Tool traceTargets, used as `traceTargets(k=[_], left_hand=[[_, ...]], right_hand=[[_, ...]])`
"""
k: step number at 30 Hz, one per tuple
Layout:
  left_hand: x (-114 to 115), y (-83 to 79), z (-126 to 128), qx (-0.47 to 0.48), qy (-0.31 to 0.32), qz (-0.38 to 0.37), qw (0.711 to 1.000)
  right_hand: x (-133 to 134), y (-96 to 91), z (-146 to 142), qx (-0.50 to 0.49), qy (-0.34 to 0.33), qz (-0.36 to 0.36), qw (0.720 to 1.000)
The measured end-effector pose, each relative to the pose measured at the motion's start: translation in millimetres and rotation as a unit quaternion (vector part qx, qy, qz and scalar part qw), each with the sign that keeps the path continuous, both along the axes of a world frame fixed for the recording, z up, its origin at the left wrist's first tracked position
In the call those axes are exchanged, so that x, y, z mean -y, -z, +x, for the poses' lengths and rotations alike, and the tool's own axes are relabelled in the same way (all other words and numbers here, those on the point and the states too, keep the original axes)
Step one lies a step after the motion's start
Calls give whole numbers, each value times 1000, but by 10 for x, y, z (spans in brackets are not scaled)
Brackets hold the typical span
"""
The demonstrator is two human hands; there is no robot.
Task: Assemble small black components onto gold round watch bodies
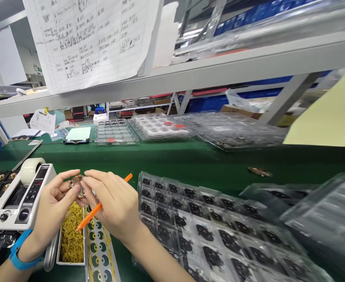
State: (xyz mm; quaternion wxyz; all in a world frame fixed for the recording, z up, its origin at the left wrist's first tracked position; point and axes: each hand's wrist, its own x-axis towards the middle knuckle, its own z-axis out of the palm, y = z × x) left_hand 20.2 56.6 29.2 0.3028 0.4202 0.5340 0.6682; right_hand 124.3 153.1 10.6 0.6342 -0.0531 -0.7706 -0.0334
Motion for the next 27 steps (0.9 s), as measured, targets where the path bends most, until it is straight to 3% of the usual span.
traceTargets(k=[13, 27], left_hand=[[3, 88, 43, -73, -56, 56, 994], [-7, 138, 51, -180, -102, 98, 973]], right_hand=[[-27, 20, -6, 16, -1, 64, 998], [8, 28, -4, 12, 8, 47, 999]])
